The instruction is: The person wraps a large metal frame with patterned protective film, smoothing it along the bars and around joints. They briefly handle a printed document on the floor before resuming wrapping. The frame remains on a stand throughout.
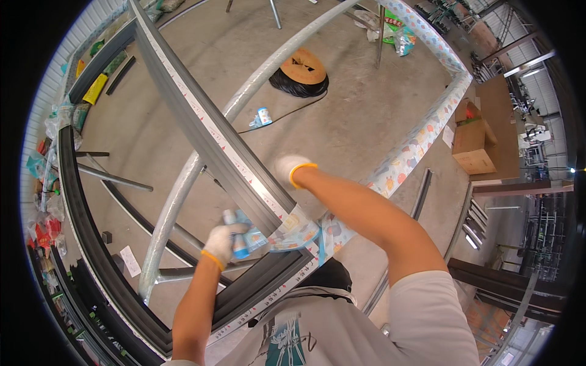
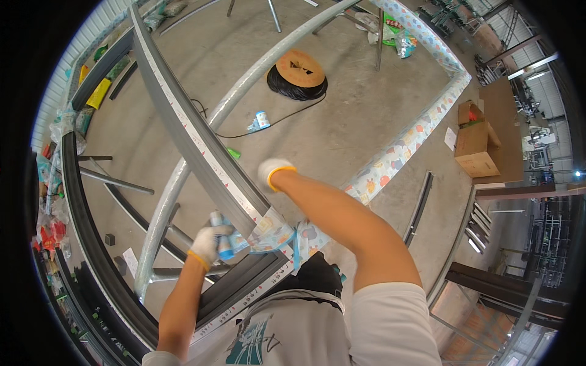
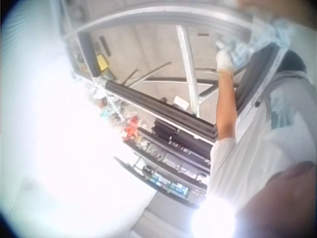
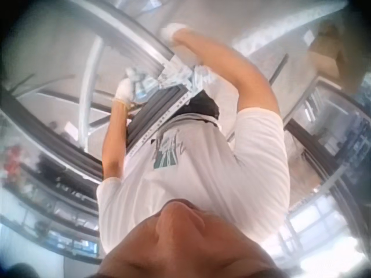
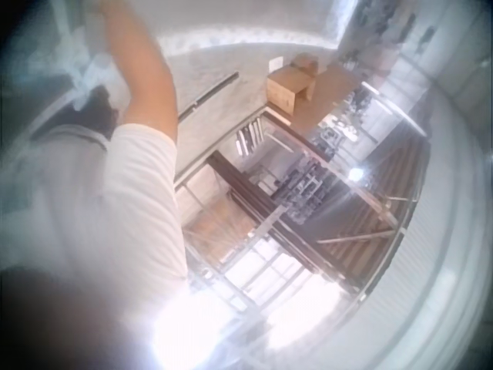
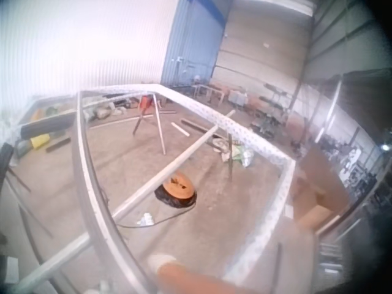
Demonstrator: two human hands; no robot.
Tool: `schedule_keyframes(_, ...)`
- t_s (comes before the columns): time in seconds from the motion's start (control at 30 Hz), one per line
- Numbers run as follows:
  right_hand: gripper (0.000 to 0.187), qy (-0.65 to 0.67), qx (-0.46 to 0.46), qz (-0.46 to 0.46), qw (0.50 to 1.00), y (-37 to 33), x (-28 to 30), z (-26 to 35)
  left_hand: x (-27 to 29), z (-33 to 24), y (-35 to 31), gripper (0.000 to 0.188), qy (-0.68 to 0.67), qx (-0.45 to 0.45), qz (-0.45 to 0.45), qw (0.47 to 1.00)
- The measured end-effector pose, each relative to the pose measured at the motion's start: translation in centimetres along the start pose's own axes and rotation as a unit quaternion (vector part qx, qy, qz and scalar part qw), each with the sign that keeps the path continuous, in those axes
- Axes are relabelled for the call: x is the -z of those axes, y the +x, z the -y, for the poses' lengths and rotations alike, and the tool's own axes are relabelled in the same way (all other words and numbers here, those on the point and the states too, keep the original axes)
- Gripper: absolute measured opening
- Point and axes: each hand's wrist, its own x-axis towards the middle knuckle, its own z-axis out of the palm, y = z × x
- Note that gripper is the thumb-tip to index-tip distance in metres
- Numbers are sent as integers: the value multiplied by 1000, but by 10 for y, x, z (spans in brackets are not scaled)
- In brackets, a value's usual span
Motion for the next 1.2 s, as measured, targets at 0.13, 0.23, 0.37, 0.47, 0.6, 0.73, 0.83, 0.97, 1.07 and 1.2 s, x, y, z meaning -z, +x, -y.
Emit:
schedule_keyframes(0.13, 42, 109, 98, -346, 927, -130, 54, 36, -24, -56, -120, 51, -32, -134, -86, 987)
schedule_keyframes(0.23, 41, 258, 288, -466, 796, -229, 12, 65, -71, -60, -199, 69, 83, -333, -110, 933)
schedule_keyframes(0.37, 55, 488, 275, -262, 786, -308, -73, 72, -161, -13, -247, 77, 413, -544, -113, 722)
schedule_keyframes(0.47, 44, 707, 179, -197, 655, -325, -123, 24, -200, 21, -254, 74, 389, -540, 25, 746)
schedule_keyframes(0.6, 41, 793, 127, -187, 565, -300, -189, -37, -213, 15, -238, 62, 440, -577, 35, 688)
schedule_keyframes(0.73, 44, 880, 166, -118, 428, -214, -253, -61, -219, -52, -179, 35, 572, -543, -95, 608)
schedule_keyframes(0.83, 53, 907, 206, -50, 365, -105, -278, -49, -237, -105, -123, 41, 763, -358, -106, 527)
schedule_keyframes(0.97, 70, 870, 343, -91, 341, 41, -271, -16, -261, -131, -48, 58, 822, -134, 35, 553)
schedule_keyframes(1.07, 78, 814, 417, -210, 344, 101, -251, -2, -265, -125, -6, 63, 878, -64, 76, 468)
schedule_keyframes(1.2, 72, 846, 322, -211, 368, 77, -234, -20, -265, -125, 9, 74, 848, -95, 68, 517)
